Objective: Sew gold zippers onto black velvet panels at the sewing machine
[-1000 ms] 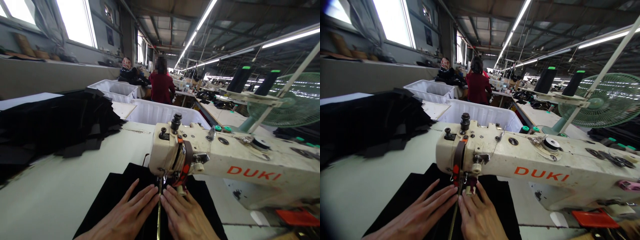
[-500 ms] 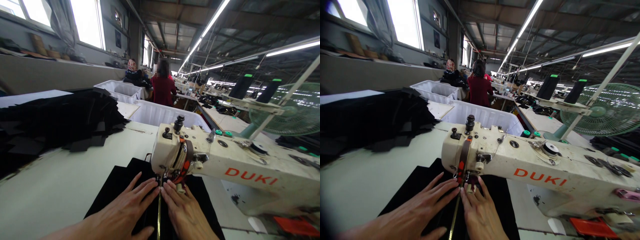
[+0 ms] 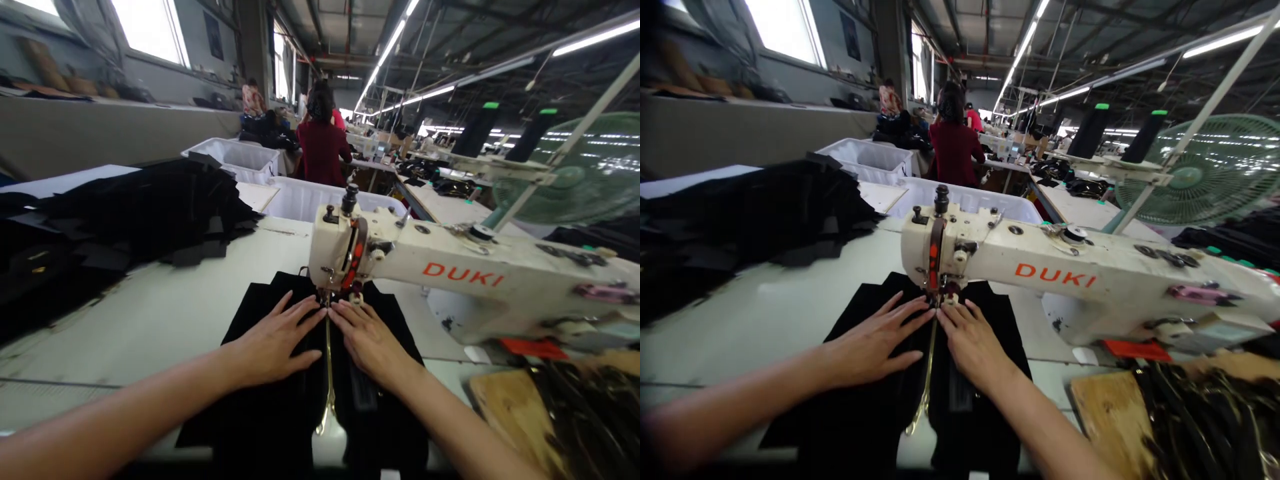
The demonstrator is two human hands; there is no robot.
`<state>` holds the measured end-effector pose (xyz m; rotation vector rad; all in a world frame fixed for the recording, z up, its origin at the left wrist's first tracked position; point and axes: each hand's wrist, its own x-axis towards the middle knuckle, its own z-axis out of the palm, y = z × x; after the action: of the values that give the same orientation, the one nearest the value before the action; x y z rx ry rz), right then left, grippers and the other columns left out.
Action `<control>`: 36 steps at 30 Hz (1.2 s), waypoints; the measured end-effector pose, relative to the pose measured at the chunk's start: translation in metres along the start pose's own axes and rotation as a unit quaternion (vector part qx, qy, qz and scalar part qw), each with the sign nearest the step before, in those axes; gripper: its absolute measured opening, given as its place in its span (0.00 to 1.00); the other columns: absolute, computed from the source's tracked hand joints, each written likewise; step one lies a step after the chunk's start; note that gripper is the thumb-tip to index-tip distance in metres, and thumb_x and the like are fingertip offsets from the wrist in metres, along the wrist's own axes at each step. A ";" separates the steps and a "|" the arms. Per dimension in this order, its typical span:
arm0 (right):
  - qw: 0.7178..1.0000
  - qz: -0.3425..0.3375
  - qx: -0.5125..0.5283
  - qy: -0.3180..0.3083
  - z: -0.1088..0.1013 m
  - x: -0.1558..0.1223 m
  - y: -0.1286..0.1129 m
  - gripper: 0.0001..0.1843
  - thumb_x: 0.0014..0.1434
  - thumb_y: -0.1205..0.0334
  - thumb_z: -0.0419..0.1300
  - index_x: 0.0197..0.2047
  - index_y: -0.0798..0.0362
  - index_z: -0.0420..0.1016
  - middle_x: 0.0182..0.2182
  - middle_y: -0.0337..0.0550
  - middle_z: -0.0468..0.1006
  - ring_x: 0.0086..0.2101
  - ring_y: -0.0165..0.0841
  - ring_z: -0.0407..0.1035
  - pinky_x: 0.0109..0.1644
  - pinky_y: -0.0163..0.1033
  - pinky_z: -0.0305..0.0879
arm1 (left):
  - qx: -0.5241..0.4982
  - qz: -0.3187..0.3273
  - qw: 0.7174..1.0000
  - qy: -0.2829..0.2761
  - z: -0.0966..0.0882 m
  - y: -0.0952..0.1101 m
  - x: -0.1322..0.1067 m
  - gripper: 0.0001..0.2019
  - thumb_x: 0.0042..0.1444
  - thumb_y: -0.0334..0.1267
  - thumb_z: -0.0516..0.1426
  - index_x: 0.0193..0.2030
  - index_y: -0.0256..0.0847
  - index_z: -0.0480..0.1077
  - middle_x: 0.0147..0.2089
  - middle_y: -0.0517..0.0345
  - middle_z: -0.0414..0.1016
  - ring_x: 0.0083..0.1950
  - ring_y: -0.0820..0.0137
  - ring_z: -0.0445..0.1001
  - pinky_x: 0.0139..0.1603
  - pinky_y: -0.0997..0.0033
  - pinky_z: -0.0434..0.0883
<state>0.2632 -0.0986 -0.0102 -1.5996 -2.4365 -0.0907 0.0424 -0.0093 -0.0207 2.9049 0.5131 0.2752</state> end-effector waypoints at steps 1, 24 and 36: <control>1.000 0.014 0.017 -0.004 -0.003 -0.005 -0.008 0.27 0.61 0.75 0.53 0.63 0.58 0.67 0.61 0.53 0.70 0.62 0.42 0.62 0.67 0.56 0.56 | -0.001 -0.001 1.000 -0.006 -0.001 0.010 -0.007 0.29 0.70 0.47 0.51 0.73 0.39 0.51 0.73 0.41 0.53 0.75 0.55 0.46 0.72 0.40 0.43; 0.982 0.066 0.141 0.104 0.005 -0.083 -0.107 0.33 0.60 0.64 0.66 0.66 0.56 0.62 0.57 0.51 0.71 0.59 0.43 0.63 0.69 0.57 0.52 | -0.083 -0.013 0.995 0.047 0.006 0.057 -0.086 0.30 0.63 0.23 0.48 0.70 0.46 0.57 0.71 0.55 0.59 0.73 0.60 0.52 0.70 0.46 0.55; 0.944 0.189 0.167 0.212 0.016 -0.063 -0.125 0.18 0.62 0.75 0.55 0.51 0.49 0.75 0.44 0.44 0.77 0.48 0.40 0.71 0.64 0.60 0.59 | -0.045 0.060 0.993 0.086 0.020 0.068 -0.085 0.36 0.56 0.18 0.46 0.72 0.41 0.52 0.70 0.52 0.61 0.71 0.64 0.57 0.70 0.54 0.60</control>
<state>0.1705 -0.2024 -0.0310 -1.6499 -1.6917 0.0391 -0.0102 -0.1055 -0.0390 2.8420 0.3426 0.5559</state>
